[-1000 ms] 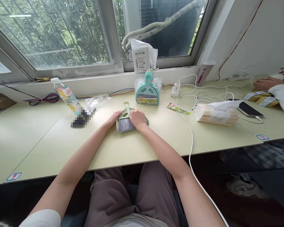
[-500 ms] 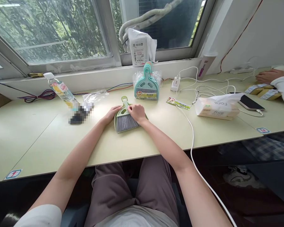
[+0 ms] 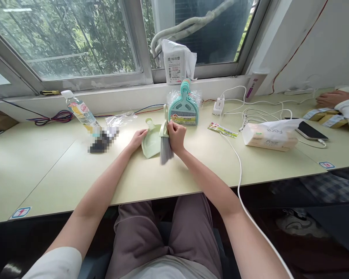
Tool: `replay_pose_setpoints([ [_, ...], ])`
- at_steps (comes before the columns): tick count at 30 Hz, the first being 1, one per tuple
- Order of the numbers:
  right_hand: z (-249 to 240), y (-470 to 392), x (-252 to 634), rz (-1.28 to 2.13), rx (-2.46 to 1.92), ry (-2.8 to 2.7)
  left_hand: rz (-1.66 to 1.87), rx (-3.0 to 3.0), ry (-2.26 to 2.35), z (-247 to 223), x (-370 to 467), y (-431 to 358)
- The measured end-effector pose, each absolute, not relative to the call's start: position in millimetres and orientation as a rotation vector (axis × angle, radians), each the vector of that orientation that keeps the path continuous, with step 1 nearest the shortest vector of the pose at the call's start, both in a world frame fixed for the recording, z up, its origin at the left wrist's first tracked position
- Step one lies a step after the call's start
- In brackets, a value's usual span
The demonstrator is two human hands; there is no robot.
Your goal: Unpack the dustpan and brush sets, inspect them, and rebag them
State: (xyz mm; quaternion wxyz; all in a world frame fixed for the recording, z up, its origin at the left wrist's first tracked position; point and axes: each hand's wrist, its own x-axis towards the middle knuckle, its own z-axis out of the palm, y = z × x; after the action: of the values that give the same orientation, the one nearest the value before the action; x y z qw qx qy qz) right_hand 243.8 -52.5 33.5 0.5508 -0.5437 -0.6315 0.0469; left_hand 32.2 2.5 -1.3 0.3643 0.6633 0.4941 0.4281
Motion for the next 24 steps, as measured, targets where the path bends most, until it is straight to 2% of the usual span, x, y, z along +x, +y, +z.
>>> replay_pose_setpoints([
  [5, 51.2, -51.5, 270.2, -0.035, -1.335, -1.558, 1.130, 1.696, 1.353, -8.6, -10.5, 14.3],
  [12, 15.3, -18.5, 289.1, -0.168, -1.796, -1.938, 0.994, 1.829, 1.425, 6.7, -22.1, 0.0],
  [24, 27.8, -23.7, 290.6, -0.171, -1.844, -1.752, 1.217, 1.563, 1.429, -8.3, -41.2, 15.5],
])
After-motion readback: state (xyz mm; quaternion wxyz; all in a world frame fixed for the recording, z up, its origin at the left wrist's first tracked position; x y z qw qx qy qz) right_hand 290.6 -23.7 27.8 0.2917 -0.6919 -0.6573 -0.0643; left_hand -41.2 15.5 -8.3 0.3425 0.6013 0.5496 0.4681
